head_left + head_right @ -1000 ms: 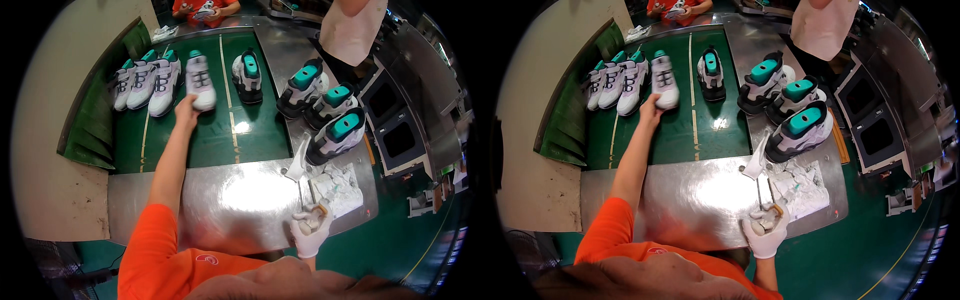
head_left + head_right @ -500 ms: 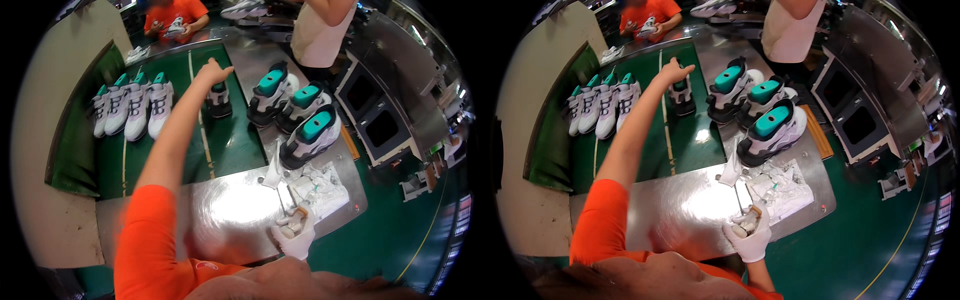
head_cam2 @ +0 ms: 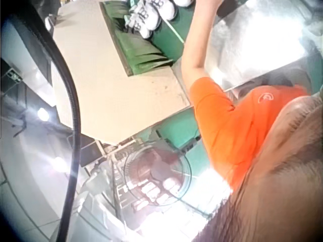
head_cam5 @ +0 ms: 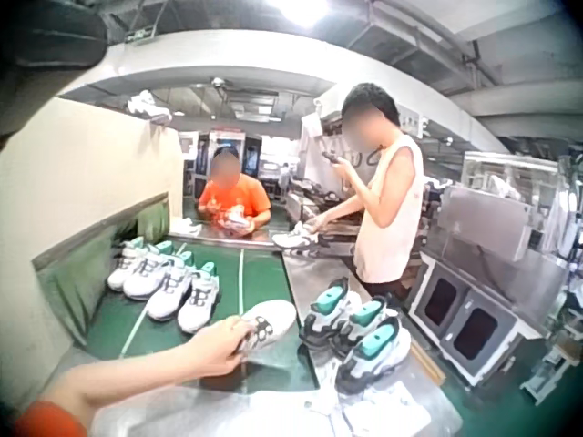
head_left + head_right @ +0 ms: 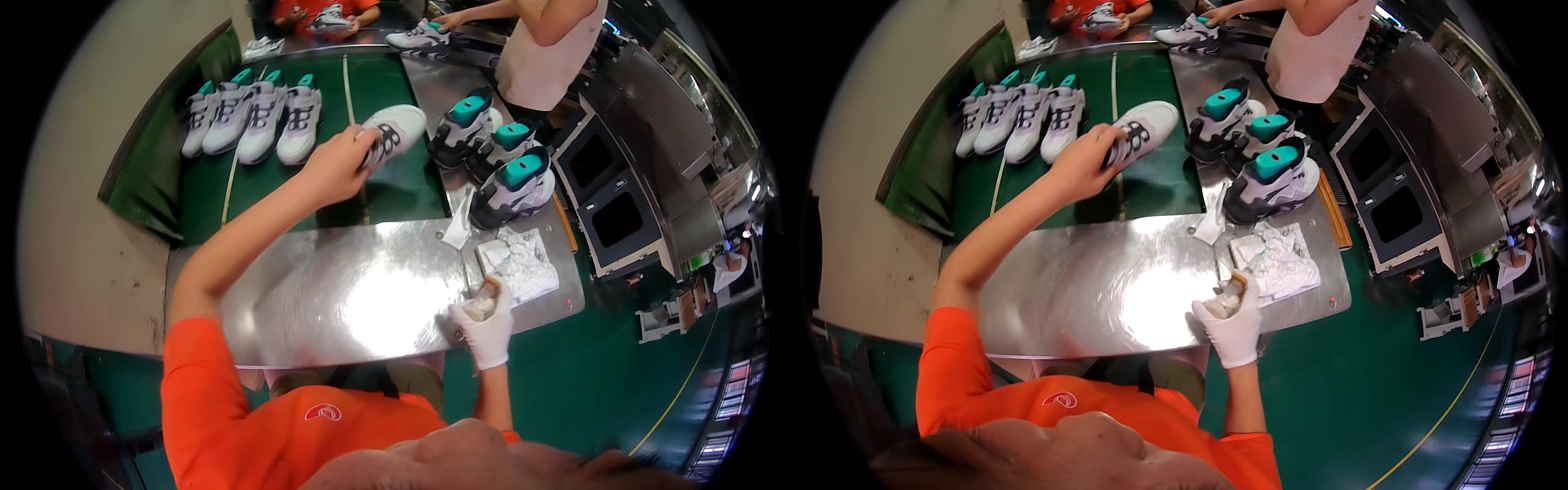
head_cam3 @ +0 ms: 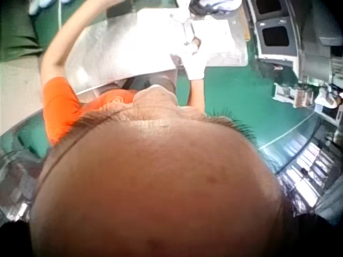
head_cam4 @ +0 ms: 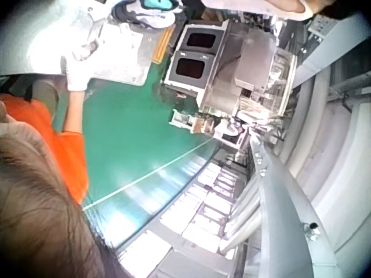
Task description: The person cleans the exterior of white and teal sneakers using a small brush and a white cloth. They repeatedly pick up shoes from a metal table, brush the sides and soles, wipe them with the cloth, and place them back on the table.
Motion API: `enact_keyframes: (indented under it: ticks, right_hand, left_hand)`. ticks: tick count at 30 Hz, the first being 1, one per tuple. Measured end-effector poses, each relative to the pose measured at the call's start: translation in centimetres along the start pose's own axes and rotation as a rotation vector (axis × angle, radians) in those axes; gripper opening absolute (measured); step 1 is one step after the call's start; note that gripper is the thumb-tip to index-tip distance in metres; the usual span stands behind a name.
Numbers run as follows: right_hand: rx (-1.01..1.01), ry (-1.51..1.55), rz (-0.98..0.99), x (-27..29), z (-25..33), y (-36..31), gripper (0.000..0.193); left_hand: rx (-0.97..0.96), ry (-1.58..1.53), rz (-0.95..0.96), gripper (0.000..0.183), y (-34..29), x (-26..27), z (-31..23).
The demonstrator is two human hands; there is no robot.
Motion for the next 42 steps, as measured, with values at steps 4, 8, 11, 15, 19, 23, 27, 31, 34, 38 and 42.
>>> enact_keyframes:
  ticks: [4, 8, 11, 15, 19, 23, 27, 31, 34, 38, 42]
  right_hand:
    - [0.017, -0.11, -0.08, 2.9, 1.9, -1.3, 0.069]
    - [-0.035, -0.231, 0.166, 2.0, 3.3, -1.2, 0.066]
    - [-0.047, 0.099, 0.116, 2.5, 4.2, -1.7, 0.068]
    - [-0.164, -0.209, 0.352, 1.2, 4.3, -1.3, 0.063]
    - [-0.186, -0.008, 0.225, 2.0, 4.4, -0.6, 0.059]
    - [-0.191, -0.385, 0.413, 0.8, 3.8, -0.2, 0.055]
    - [-0.338, 0.194, 0.487, -2.0, 6.4, -0.5, 0.056]
    - [-0.288, 0.71, 0.601, -7.0, 9.1, -1.1, 0.079]
    - [-0.323, 1.046, 0.664, -9.1, 8.8, -1.6, 0.098]
    - [-0.37, 1.196, 0.753, -10.6, 8.4, -1.7, 0.103]
    - [-0.343, 1.115, 0.742, -10.9, 8.0, -1.4, 0.102]
  left_hand:
    - [-0.288, 0.146, 0.014, 0.039, -10.6, 6.8, -5.8]
    - [-0.418, 0.194, 0.117, 0.026, -19.1, 10.0, -7.9]
    - [-0.475, 0.168, 0.183, 0.028, -22.7, 9.3, -7.6]
    - [-0.502, 0.145, 0.134, 0.032, -24.6, 9.1, -7.6]
    - [-0.466, 0.111, 0.131, 0.035, -24.7, 8.9, -6.9]
    - [-0.423, 0.054, 0.09, 0.036, -24.1, 8.8, -6.4]
    - [-0.436, 0.03, 0.035, 0.031, -24.2, 8.4, -5.8]
    - [-0.417, -0.038, 0.012, 0.028, -23.8, 8.2, -5.5]
    - [-0.396, -0.034, 0.02, 0.024, -23.4, 8.4, -5.5]
    - [-0.376, -0.041, 0.014, 0.021, -22.9, 8.3, -5.5]
    - [-0.364, -0.065, 0.012, 0.018, -22.3, 8.5, -5.5]
Point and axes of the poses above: each hand's wrist, its own y-axis towards the middle knuckle, its own x-axis out of the back of the hand, z = x × y, the point moved 7 cm from there along y, towards the middle knuckle, and after that the axes turned 10 degrees about x, right-handed, at the moved point
